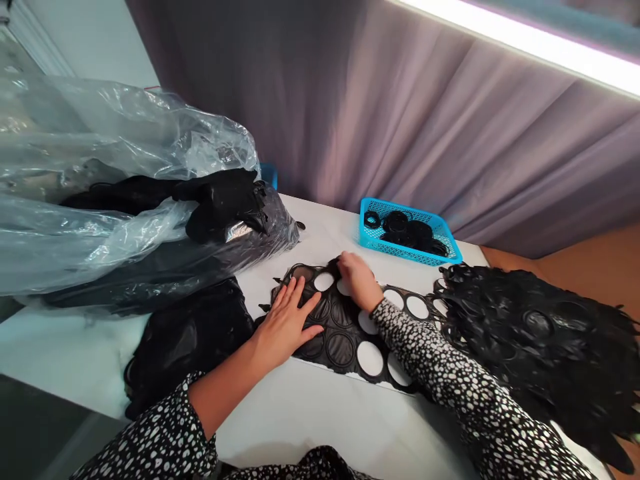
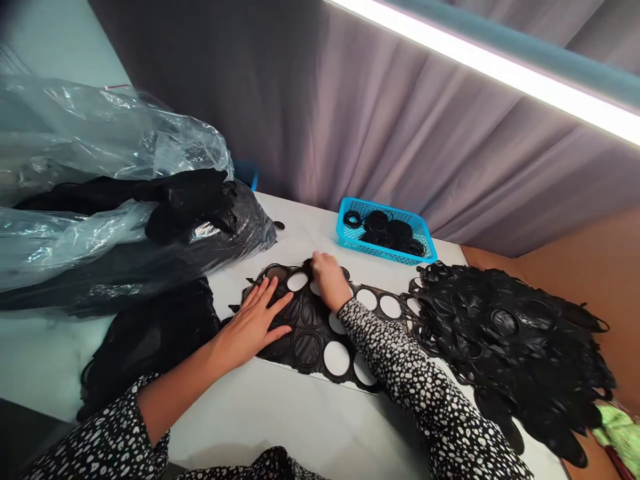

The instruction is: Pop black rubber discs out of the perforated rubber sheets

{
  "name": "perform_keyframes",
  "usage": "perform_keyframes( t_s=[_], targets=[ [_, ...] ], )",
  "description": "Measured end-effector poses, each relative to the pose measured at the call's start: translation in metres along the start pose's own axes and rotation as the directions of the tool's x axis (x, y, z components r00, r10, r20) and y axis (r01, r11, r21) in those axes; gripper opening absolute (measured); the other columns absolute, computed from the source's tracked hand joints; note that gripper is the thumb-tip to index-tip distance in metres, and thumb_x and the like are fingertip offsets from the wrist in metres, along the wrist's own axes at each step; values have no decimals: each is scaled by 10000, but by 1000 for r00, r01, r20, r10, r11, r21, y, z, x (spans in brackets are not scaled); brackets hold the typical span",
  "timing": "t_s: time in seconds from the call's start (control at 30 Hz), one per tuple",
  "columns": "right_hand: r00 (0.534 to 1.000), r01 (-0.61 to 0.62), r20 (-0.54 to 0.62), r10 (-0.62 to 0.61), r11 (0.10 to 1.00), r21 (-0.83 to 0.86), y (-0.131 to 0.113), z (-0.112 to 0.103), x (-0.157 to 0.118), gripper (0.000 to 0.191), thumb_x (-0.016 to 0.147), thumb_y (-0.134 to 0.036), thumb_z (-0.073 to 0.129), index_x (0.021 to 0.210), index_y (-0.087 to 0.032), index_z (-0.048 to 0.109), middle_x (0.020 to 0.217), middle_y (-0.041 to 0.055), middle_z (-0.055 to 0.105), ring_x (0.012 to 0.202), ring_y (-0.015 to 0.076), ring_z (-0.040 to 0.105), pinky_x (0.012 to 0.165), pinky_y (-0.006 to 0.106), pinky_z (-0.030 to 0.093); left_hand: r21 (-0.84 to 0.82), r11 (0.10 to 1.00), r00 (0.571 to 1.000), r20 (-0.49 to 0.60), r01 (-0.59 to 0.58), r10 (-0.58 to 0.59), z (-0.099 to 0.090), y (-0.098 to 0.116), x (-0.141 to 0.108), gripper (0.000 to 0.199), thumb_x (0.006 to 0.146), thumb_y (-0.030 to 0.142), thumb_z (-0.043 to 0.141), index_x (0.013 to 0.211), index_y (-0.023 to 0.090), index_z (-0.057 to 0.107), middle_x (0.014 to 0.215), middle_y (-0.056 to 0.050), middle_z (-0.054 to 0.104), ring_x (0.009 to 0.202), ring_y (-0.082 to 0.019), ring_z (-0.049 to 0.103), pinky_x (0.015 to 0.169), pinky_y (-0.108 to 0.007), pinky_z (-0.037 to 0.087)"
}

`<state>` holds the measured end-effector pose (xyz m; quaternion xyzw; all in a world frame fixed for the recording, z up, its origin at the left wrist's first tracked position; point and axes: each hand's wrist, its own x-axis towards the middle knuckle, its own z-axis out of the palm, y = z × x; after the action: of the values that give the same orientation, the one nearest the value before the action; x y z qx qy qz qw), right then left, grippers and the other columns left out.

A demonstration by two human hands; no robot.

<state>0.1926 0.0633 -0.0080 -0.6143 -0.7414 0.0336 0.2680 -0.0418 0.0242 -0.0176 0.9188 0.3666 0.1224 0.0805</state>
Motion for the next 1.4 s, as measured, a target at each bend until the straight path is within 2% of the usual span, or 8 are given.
perform_keyframes(
  t_s=[0.1,0.17,0.37,0.6,0.77,1.03,1.33,1.4],
  targets=[
    [976,-124,-189,111,991,-54,21,-23,27,129,930,-150,408,831,-201,473,770,63,536,707,219,462,668,320,363,5,1000,1000,4,6,-6,0,0,0,646,878,469,663,1434,223,445,1589,-185,215,1443,-399,214,1116,-551,329],
    [976,-72,-210,57,995,-66,18,-29,41,125,926,-151,411,826,-206,462,781,66,537,718,221,460,669,318,356,24,1000,1000,5,10,-10,-3,-1,0,665,871,485,666,1427,190,449,1570,-208,255,1435,-397,243,1115,-549,333],
    [955,269,92,-283,953,140,-42,10,35,151,932,-107,396,842,-208,463,866,76,557,810,215,495,735,313,397,119,991,999,-11,53,-52,-16,-11,-7,632,896,482,630,1350,66,491,1445,-251,457,1352,-347,443,1105,-469,392],
    [946,120,198,-257,843,525,-45,34,22,151,906,-234,543,771,-209,480,900,47,560,863,193,527,823,337,421,126,992,998,-54,22,-16,-17,-15,-20,568,927,441,600,1364,96,485,1449,-199,475,1353,-307,453,1118,-428,397],
    [955,33,214,-207,787,616,-40,38,21,122,876,-270,579,801,-205,508,963,62,562,916,201,536,844,352,438,74,997,997,-80,15,-9,-16,-17,-23,539,957,446,545,1378,117,471,1451,-170,482,1375,-299,423,1125,-434,388],
    [954,49,217,-209,818,573,-44,34,19,120,891,-248,571,803,-200,506,989,64,558,933,197,544,869,364,454,60,998,999,-36,-3,5,-21,-19,-18,531,953,460,547,1361,125,489,1421,-150,517,1369,-308,422,1125,-446,376],
    [899,324,218,-379,913,248,-54,34,11,135,956,-153,434,917,-214,548,1037,96,578,965,230,510,879,373,448,-30,998,998,-23,-53,52,-30,-23,-10,459,924,439,594,1272,147,530,1340,-144,563,1305,-285,501,1147,-442,349],
    [925,297,178,-336,931,214,-50,37,16,131,942,-146,443,882,-211,540,984,90,594,916,228,516,848,356,444,-41,998,998,-29,-55,54,-30,-23,-10,460,912,423,615,1261,136,533,1342,-149,557,1301,-287,503,1148,-436,351]
  ],
)
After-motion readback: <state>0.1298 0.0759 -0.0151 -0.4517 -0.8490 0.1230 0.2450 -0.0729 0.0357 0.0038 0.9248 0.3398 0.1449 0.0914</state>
